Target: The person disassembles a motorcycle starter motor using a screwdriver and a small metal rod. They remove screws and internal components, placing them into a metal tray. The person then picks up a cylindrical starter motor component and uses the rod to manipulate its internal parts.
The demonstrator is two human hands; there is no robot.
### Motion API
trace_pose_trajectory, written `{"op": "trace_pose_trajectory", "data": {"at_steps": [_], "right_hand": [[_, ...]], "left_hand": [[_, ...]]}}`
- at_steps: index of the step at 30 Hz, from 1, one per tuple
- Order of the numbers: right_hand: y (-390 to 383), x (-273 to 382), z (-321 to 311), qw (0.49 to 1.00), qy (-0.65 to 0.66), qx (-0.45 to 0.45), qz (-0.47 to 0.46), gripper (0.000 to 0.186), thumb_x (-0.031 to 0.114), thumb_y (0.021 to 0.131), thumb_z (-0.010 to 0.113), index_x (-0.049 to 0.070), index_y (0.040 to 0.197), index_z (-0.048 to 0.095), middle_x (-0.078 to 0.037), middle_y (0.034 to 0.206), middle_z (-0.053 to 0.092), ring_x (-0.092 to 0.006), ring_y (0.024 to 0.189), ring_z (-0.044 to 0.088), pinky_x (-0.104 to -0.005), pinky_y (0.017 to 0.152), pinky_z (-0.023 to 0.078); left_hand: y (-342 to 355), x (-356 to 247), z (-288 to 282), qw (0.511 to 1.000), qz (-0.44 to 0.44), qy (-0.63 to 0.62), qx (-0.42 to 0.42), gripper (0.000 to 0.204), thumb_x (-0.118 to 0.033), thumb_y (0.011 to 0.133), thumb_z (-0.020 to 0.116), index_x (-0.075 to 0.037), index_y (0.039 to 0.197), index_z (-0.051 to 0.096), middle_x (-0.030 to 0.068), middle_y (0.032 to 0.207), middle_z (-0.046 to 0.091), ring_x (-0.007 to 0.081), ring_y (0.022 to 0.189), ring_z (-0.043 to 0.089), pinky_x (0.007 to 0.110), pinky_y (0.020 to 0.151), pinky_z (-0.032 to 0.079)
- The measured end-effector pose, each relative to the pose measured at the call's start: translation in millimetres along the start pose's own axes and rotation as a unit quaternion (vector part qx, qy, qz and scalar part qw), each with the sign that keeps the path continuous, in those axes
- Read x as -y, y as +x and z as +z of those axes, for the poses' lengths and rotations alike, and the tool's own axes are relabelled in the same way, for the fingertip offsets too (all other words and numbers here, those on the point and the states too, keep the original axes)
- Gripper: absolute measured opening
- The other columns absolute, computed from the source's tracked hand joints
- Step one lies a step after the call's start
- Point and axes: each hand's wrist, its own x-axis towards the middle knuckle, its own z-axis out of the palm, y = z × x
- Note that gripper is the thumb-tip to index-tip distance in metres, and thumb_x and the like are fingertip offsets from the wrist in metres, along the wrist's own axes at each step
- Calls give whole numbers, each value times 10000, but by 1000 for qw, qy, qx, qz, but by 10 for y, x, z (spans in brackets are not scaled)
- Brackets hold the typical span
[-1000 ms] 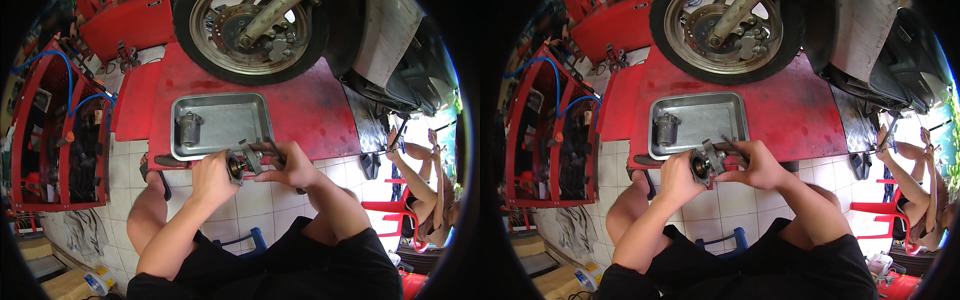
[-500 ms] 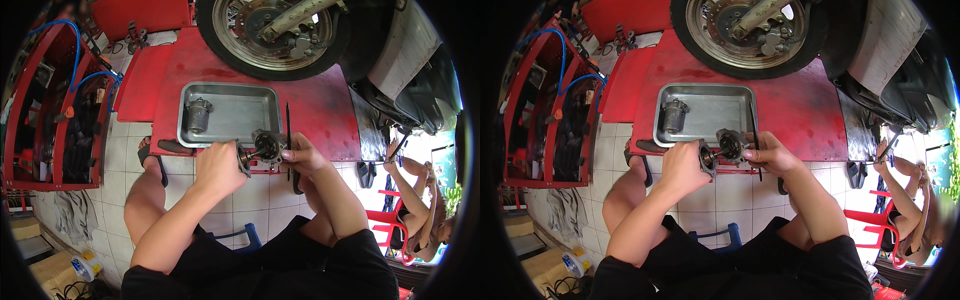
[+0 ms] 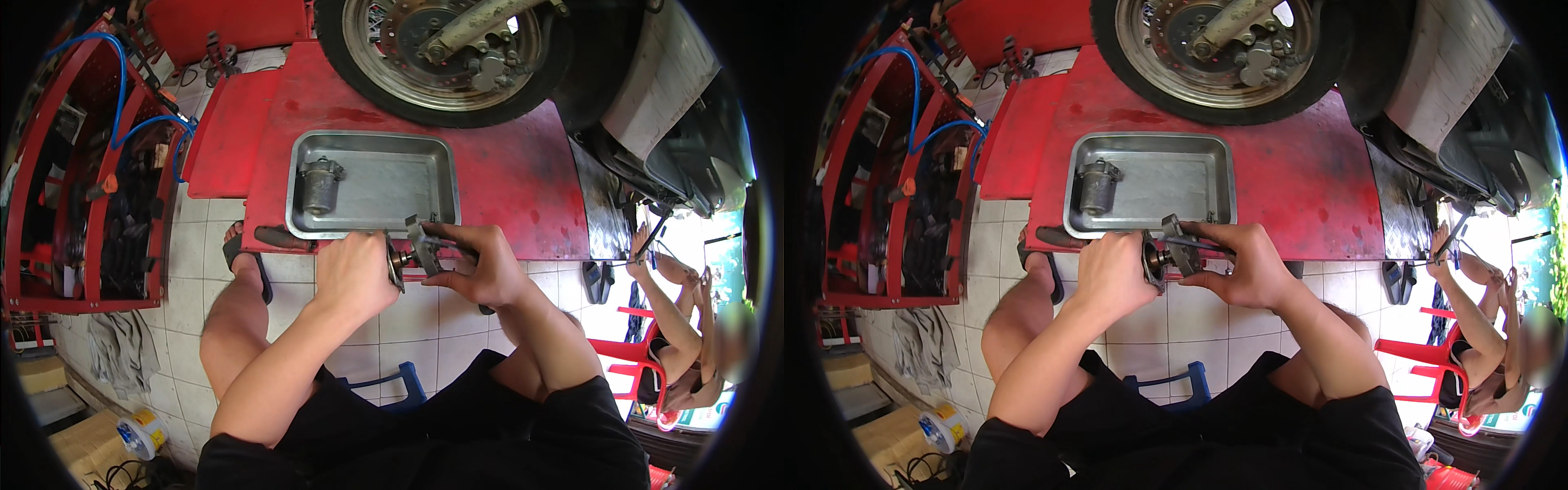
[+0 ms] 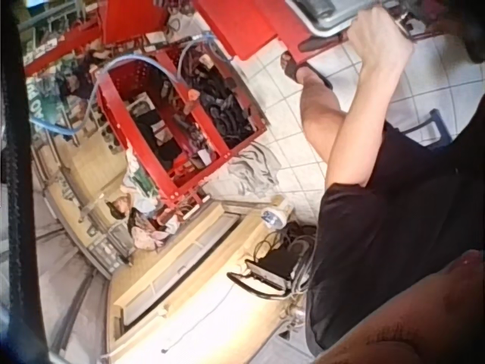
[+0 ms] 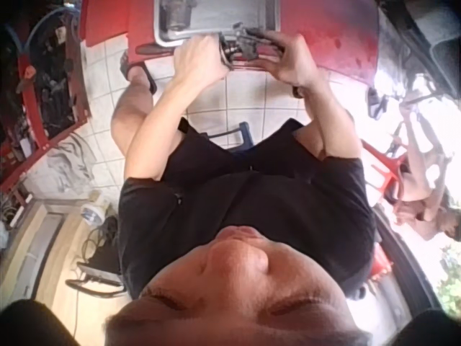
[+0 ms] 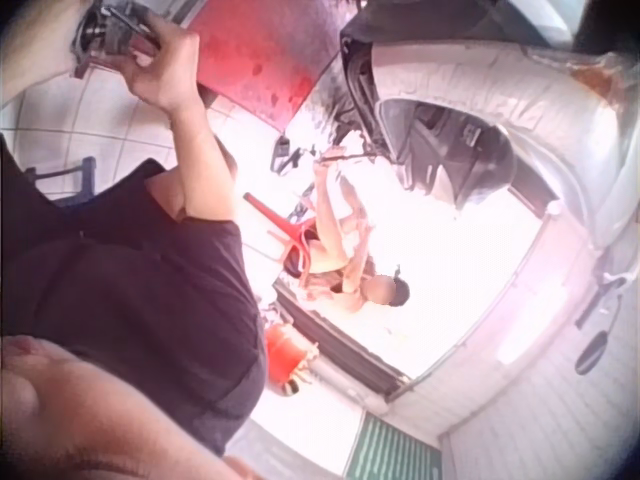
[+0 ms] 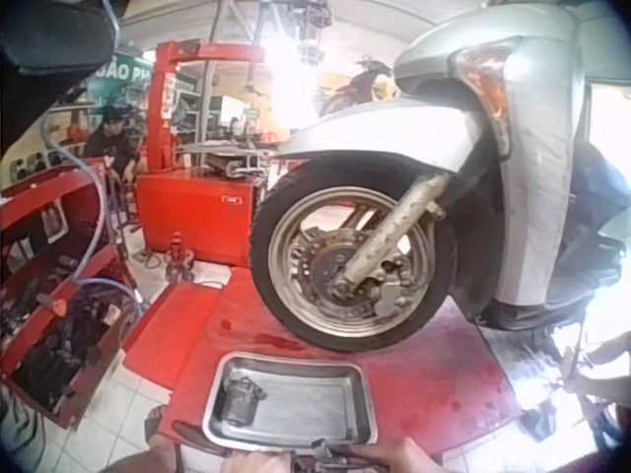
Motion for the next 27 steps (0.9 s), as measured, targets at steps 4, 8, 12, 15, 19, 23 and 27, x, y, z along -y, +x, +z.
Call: {"op": "trace_pose_trajectory", "data": {"at_steps": [4, 8, 12, 15, 19, 23, 27], "right_hand": [[-19, -120, -31, 996, 26, -3, -88, 752, 29, 637, 917, -27, 1329, 628, -228, 1084, 729, -230, 1010, 730, -335, 901, 547], [-12, -120, -53, 994, -31, -19, -107, 769, 44, 623, 928, -29, 1328, 627, -227, 1120, 725, -290, 1038, 731, -353, 927, 551], [-30, -97, -59, 993, -35, -39, -109, 774, 44, 614, 932, -34, 1321, 629, -229, 1159, 716, -317, 1067, 724, -355, 939, 551], [-35, -108, -56, 994, -26, -33, -104, 776, 41, 604, 935, -35, 1315, 633, -229, 1174, 712, -318, 1080, 721, -355, 938, 552], [-46, -147, -60, 994, -18, -11, -105, 719, 109, 637, 932, -27, 1282, 644, -220, 1188, 701, -380, 1068, 695, -381, 917, 571], [-77, -118, -43, 984, -64, -81, -142, 700, 130, 630, 934, -10, 1259, 661, -203, 1173, 712, -369, 1044, 705, -378, 879, 580], [-83, 44, -6, 957, -110, -169, -211, 651, 153, 620, 930, 31, 1213, 692, -158, 1162, 729, -327, 959, 735, -350, 784, 589]], "left_hand": [[-11, -17, 7, 1000, -4, -1, 21, 260, -93, 634, 755, 17, 864, 700, 218, 786, 703, 393, 771, 719, 460, 694, 582], [3, -3, 58, 999, 6, -39, -5, 260, -102, 629, 754, 11, 857, 701, 225, 772, 702, 404, 756, 711, 469, 697, 580], [14, -39, 65, 997, 0, -71, -8, 261, -105, 626, 753, 8, 856, 701, 229, 764, 701, 412, 749, 705, 477, 698, 576], [11, -23, 118, 997, -4, -79, -7, 258, -106, 626, 753, 6, 853, 700, 229, 767, 701, 412, 750, 704, 480, 697, 574], [3, -6, 169, 998, 15, -47, -26, 263, -109, 629, 751, 8, 859, 696, 233, 775, 702, 410, 758, 705, 480, 702, 573], [43, 24, 227, 991, 31, -122, -40, 297, -92, 617, 774, -5, 887, 689, 211, 804, 710, 413, 783, 706, 474, 703, 560], [117, 79, 313, 939, 120, -309, -93, 370, -50, 611, 797, -4, 963, 690, 190, 870, 714, 409, 834, 706, 426, 725, 552]]}}
